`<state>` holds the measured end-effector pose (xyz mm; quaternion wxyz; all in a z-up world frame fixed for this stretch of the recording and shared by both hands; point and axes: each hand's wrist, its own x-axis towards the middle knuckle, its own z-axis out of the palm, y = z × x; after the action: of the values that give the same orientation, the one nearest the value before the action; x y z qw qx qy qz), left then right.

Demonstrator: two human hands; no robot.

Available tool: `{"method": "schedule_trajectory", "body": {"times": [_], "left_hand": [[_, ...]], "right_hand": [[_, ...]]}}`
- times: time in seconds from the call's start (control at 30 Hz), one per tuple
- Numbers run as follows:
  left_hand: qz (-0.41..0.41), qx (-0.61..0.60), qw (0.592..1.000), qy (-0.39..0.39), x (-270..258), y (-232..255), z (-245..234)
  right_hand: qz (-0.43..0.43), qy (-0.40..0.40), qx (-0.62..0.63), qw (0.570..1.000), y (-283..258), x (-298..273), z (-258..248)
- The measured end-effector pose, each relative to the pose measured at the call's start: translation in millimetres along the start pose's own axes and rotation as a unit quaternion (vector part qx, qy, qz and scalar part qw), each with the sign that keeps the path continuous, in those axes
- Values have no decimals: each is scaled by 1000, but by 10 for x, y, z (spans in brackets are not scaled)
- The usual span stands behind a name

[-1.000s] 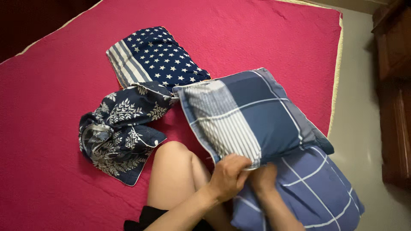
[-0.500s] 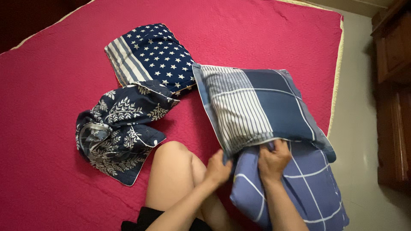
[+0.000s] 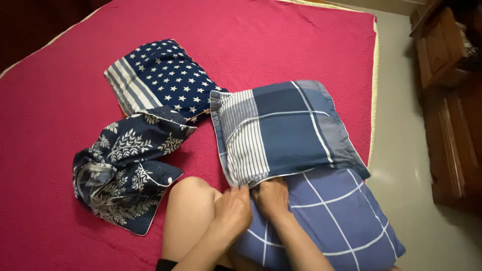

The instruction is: The person places a pillow into a pillowcase and then zips the pillowcase closed while working on a red surface.

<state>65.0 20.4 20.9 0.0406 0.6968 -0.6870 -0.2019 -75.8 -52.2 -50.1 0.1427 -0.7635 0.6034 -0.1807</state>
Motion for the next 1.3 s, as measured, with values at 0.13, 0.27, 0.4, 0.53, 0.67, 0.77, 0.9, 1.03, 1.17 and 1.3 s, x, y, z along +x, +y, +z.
{"method": "schedule_trajectory", "body": {"times": [0.13, 0.27, 0.4, 0.53, 0.67, 0.77, 0.9, 1.03, 1.17, 1.3], "left_hand": [[115, -49, 971, 206, 176, 84, 27], [158, -77, 948, 264, 451, 384, 126], [147, -111, 961, 204, 646, 532, 198], [215, -94, 972, -16, 393, 734, 184], [219, 96, 956, -171, 307, 937, 38], [204, 129, 953, -181, 530, 1137, -100], [248, 64, 962, -92, 1061, 1799, -148], [339, 30, 939, 54, 1555, 2439, 201], [423, 165, 879, 147, 2090, 2593, 585], [341, 205, 914, -85, 2264, 2590, 735]], "right_hand": [[-35, -57, 171, 983, 206, -78, -413], [-9, 70, 230, 971, 906, -205, -880], [184, 202, -79, 959, 1500, -460, -1198], [391, 33, -38, 919, 1570, -471, -1294], [361, 26, -33, 932, 1413, -469, -1196], [329, 33, -10, 944, 1349, -424, -1189], [301, 48, 41, 952, 1277, -369, -1186], [260, 15, -13, 965, 1270, -347, -1123], [215, 64, -26, 974, 1149, -374, -1017], [122, 170, -23, 978, 1190, -404, -827]]}}
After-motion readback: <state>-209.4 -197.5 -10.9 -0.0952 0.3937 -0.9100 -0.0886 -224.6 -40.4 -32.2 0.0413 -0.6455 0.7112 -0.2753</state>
